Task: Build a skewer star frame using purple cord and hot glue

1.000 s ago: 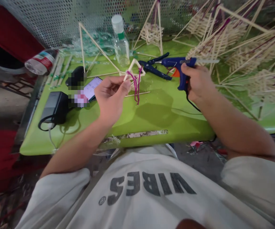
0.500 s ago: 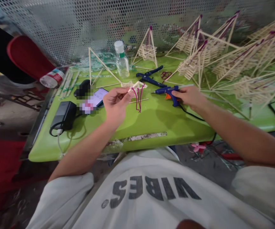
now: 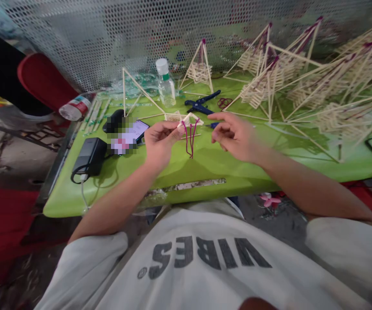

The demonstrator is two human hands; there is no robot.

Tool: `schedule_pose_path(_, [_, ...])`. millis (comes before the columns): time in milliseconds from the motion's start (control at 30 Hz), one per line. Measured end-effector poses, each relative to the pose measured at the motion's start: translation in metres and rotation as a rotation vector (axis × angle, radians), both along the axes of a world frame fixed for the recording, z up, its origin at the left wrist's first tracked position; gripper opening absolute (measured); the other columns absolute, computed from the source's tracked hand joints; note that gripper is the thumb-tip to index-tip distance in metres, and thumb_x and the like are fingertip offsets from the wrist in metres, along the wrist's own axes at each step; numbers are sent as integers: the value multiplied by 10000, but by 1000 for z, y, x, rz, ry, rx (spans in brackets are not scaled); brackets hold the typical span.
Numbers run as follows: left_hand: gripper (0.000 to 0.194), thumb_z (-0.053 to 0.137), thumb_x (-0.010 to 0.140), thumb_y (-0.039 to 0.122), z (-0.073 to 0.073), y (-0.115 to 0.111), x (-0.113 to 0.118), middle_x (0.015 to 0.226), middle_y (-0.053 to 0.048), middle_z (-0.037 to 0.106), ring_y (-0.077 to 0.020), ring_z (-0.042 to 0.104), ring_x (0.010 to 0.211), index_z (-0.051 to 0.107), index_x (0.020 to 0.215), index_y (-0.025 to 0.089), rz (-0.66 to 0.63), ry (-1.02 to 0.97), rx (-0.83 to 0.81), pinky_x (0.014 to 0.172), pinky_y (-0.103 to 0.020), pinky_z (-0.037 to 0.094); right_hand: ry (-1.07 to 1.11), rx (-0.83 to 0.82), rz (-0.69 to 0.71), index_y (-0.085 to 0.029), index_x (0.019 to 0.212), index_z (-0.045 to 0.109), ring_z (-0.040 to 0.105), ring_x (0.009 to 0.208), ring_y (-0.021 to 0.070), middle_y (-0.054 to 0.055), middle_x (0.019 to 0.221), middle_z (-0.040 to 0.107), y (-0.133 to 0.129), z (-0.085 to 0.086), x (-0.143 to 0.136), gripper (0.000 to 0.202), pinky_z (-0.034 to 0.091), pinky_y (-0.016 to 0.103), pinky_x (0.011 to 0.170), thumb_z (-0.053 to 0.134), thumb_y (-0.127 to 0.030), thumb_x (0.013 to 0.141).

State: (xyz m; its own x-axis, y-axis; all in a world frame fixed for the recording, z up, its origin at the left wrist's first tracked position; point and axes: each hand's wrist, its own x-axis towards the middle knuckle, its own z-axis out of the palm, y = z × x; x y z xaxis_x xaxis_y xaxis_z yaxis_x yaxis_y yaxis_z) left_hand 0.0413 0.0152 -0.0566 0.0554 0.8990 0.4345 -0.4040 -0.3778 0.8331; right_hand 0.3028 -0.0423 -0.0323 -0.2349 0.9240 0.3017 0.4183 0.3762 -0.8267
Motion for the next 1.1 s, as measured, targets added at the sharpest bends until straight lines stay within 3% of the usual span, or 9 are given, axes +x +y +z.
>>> schedule_pose_path(233, [288,1102,751,453,-4,2,-2,830,23,848,-78,748,677,910,891,290,-5,20,35,638,-181,623,158,26,45,-188,1370,750,623,597,124,24,820,805,7,17,-34,376,473,278,539,784,-414,1072])
schedule_pose_path(367, [300,1098,755,473,-5,2,-2,829,18,844,-82,740,663,911,898,287,-8,39,42,618,-187,613,228,42,12,-189,1052,789,571,503,86,8,764,780,7,17,-42,219,447,271,491,797,-408,1065])
schedule_pose_path(467, [302,1092,762,488,-5,3,-2,813,16,843,-79,724,630,914,908,292,-14,37,54,590,-184,596,240,90,-10,-202,903,748,566,475,78,4,755,776,7,16,-44,266,434,267,466,791,-401,1073])
schedule_pose_path(700, [297,1084,779,484,-5,6,-4,776,26,822,-67,714,623,904,908,286,9,22,38,591,-170,584,328,266,-149,-257,886,749,557,453,95,-7,703,755,18,15,-26,402,409,289,429,810,-625,1037])
schedule_pose_path(900, [358,1105,737,508,-3,9,-4,794,22,812,-52,683,625,892,891,264,24,-11,5,600,-165,574,534,501,-370,-311,881,678,424,454,119,-34,663,667,33,29,2,352,289,362,436,827,-589,1040])
schedule_pose_path(1000, [351,1113,726,490,-2,9,-3,792,25,811,-44,670,620,897,891,268,20,-29,-22,597,-157,570,513,468,-410,-326,808,622,392,480,140,-35,630,612,35,26,8,407,308,379,481,806,-594,1053])
schedule_pose_path(1100, [345,1106,739,496,-2,8,-3,786,25,805,-43,671,628,895,890,270,32,-16,-4,596,-152,560,415,336,-337,-287,742,635,483,501,133,-16,634,613,33,13,-1,523,330,354,486,741,-686,1063])
